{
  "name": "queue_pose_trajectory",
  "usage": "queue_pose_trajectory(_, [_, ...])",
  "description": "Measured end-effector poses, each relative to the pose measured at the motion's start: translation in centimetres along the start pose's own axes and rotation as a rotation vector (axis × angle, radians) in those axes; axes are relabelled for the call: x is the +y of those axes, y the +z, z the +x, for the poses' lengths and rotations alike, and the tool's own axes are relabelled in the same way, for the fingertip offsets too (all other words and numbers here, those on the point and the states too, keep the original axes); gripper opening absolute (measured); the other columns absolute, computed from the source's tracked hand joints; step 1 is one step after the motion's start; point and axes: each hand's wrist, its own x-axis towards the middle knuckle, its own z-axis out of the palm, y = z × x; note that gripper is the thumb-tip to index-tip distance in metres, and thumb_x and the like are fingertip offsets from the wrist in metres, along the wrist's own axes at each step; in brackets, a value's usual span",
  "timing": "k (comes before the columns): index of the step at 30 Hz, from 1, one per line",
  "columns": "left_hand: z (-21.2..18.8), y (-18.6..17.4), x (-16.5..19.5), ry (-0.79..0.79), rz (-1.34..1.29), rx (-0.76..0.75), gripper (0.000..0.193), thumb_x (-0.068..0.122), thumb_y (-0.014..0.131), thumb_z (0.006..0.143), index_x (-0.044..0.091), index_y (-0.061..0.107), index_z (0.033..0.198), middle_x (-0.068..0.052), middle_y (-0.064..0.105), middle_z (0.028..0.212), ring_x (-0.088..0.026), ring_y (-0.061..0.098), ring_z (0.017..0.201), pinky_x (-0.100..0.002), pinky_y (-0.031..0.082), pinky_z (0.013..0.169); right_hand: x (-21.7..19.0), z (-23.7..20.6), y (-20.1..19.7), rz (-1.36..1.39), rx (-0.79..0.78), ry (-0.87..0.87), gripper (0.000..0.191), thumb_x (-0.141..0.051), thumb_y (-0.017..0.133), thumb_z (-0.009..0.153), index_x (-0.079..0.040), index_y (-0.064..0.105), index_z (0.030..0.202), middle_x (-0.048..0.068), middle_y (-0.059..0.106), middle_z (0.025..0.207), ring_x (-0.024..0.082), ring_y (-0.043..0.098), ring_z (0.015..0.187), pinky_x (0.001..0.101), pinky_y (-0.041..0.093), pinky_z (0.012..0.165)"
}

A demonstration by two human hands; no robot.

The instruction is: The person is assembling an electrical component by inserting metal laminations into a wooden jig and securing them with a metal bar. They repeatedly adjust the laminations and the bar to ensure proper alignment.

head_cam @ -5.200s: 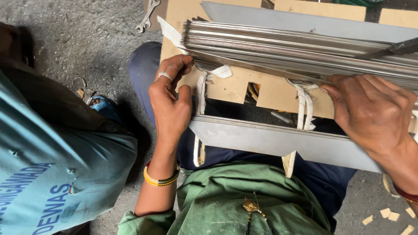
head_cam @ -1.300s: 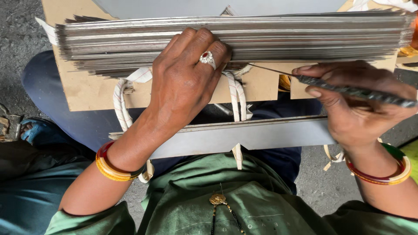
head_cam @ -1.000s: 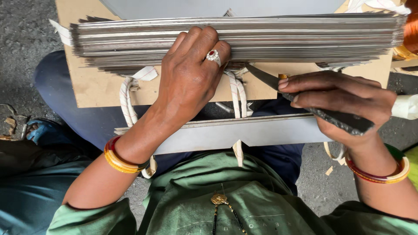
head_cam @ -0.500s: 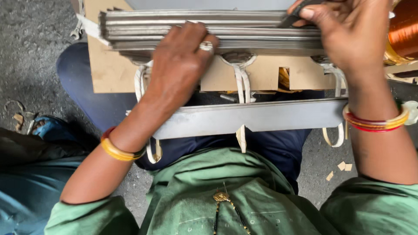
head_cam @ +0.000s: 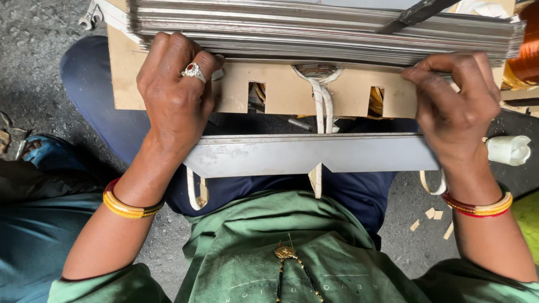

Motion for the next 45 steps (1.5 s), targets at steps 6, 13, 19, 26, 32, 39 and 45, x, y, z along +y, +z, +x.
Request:
queue_pose_trajectory(6, [0.7,0.3,-0.2,0.061,0.016,0.0,0.024,-0.007,0.079,0.074,0.003,0.067,0.092,-0.006,0.051,0.091,-0.023,0.054,0.084,-0.036,0.045,0.067,0.8,-1.6,0.9,-0.007,-0.004,0.058,0.039,0.018,0.069,0.082,-0.005,0.081,0.112,0.003,0.068,0.103,0.018,0.057,0.092,0.029,0.046,0.076])
queue_pose_trajectory(13, [1.8,-0.1,0.4,0.112,0.153,-0.042,0.022,0.003,0.078,0.07,0.004,0.068,0.09,-0.008,0.054,0.087,-0.023,0.055,0.081,-0.035,0.043,0.059,0.9,-1.3,0.9,0.003,-0.03,0.057,0.04,0.016,0.069,0.081,-0.006,0.082,0.112,0.003,0.064,0.098,0.018,0.058,0.092,0.0292,0.045,0.077])
queue_pose_trajectory(19, [2.1,0.1,0.5,0.141,0.204,-0.022,0.019,0.002,0.077,0.075,0.005,0.072,0.094,-0.005,0.058,0.091,-0.02,0.057,0.08,-0.032,0.043,0.056,1.0,-1.3,0.9,-0.034,-0.046,0.044,0.039,0.016,0.069,0.082,-0.006,0.082,0.111,0.003,0.066,0.098,0.019,0.057,0.091,0.0297,0.044,0.076])
queue_pose_trajectory(26, [1.2,0.6,0.0,0.162,0.234,-0.022,0.021,0.001,0.076,0.076,0.004,0.072,0.097,-0.005,0.06,0.096,-0.018,0.057,0.08,-0.03,0.041,0.056,1.2,-1.2,1.2,-0.05,-0.076,0.045,0.04,0.016,0.068,0.08,-0.005,0.083,0.111,0.004,0.063,0.094,0.02,0.054,0.088,0.0307,0.043,0.074])
queue_pose_trajectory(32, [0.8,1.6,0.2,0.142,0.241,-0.042,0.014,-0.002,0.078,0.085,0.007,0.071,0.094,-0.002,0.057,0.09,-0.018,0.057,0.079,-0.032,0.041,0.056,1.2,-0.8,1.3,-0.076,-0.045,0.046,0.029,0.015,0.072,0.081,-0.003,0.081,0.101,0.005,0.061,0.087,0.021,0.056,0.083,0.0314,0.043,0.07])
queue_pose_trajectory(39, [1.9,-0.6,3.3,0.098,0.241,-0.149,0.007,0.003,0.075,0.099,0.002,0.068,0.1,-0.008,0.066,0.113,-0.021,0.063,0.091,-0.034,0.05,0.07,-1.1,0.9,-1.6,-0.134,-0.094,-0.035,0.009,0.0,0.076,0.1,-0.005,0.077,0.107,0.003,0.067,0.096,0.018,0.061,0.087,0.0318,0.048,0.076])
queue_pose_trajectory(45, [-1.7,-0.7,11.2,0.039,-0.225,-0.297,0.064,0.032,0.082,0.076,-0.004,0.065,0.126,-0.018,0.065,0.123,-0.035,0.06,0.115,-0.047,0.047,0.099,-7.6,-0.8,-3.4,0.312,-0.296,0.107,0.039,-0.025,0.079,0.089,-0.001,0.071,0.119,0.014,0.068,0.119,0.033,0.064,0.108,0.044,0.051,0.095])
